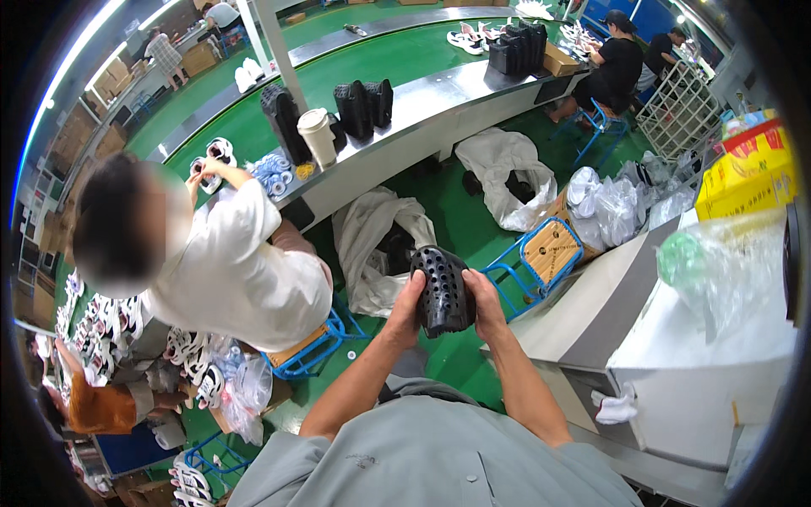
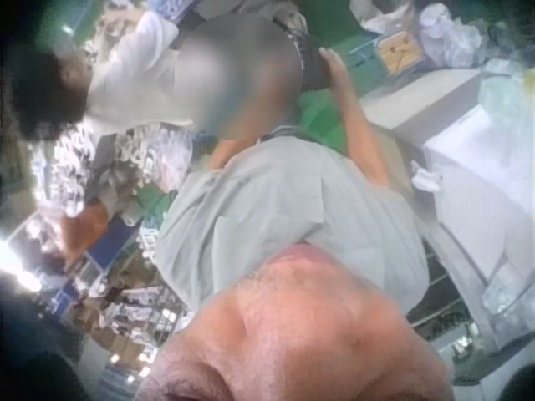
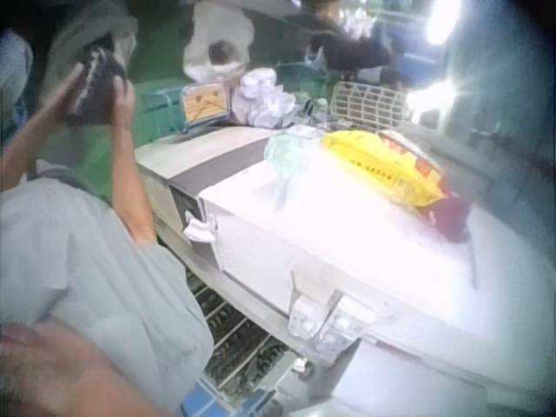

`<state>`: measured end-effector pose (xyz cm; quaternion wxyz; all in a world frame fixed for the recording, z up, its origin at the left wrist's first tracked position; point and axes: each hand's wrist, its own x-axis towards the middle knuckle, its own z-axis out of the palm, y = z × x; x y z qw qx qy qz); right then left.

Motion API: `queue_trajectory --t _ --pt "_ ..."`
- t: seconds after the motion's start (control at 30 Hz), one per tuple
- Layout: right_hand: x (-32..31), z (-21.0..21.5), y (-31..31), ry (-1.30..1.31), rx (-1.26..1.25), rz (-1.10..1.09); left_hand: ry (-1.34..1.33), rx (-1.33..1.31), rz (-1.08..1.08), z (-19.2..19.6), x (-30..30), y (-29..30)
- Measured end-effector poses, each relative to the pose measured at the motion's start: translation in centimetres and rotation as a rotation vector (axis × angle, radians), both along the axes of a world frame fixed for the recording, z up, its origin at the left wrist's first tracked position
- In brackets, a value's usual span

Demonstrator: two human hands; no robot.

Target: The person collects shoes and shoe soles from various bins and bags, organizes them into pairs, and places them onto a conveyor belt table.

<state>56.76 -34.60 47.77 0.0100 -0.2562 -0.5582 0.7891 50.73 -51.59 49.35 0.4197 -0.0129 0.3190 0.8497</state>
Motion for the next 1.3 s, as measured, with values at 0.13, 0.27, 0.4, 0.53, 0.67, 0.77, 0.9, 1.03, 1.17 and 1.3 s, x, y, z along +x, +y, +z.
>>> queue_trajectory --t 0.13,0.27,0.4,0.53,0.67,0.77,0.9,1.03,1.17,1.3 --pt "-5.9 2.6 1.4 0.107 -0.206 -0.101 0.099 -0.087 -0.034 2.8 -7.3 2.9" --pt "-10.8 3.2 5.7 0.16 -0.335 -0.021 0.132 -0.183 -0.056 3.5 -12.4 7.1" --pt "-15.1 2.8 8.6 0.104 -0.216 -0.138 0.202 -0.262 -0.011 2.8 -15.7 11.4" --pt "-19.4 1.8 11.7 0.072 -0.227 -0.165 0.227 -0.301 -0.028 1.3 -20.0 14.8" --pt "-26.9 -0.7 17.1 0.141 -0.197 -0.11 0.275 -0.34 0.083 -0.2 -26.1 19.7" --pt "-33.8 -1.6 21.7 0.171 -0.013 -0.075 0.295 -0.412 0.184 0.0 -31.9 24.1" --pt "-43.4 -0.9 26.5 0.15 0.015 0.037 0.329 -0.397 0.278 0.7 -40.4 28.5" --pt "-50.7 -1.7 28.8 0.066 -0.181 0.141 0.21 -0.502 0.24 3.9 -46.9 30.2" --pt "-57.6 -2.9 29.5 -0.08 -0.272 0.285 0.305 -0.798 0.24 -1.2 -54.4 29.9" --pt "-63.2 -2.5 31.0 -0.17 -0.081 0.376 0.174 -0.647 0.142 2.7 -59.3 30.2"
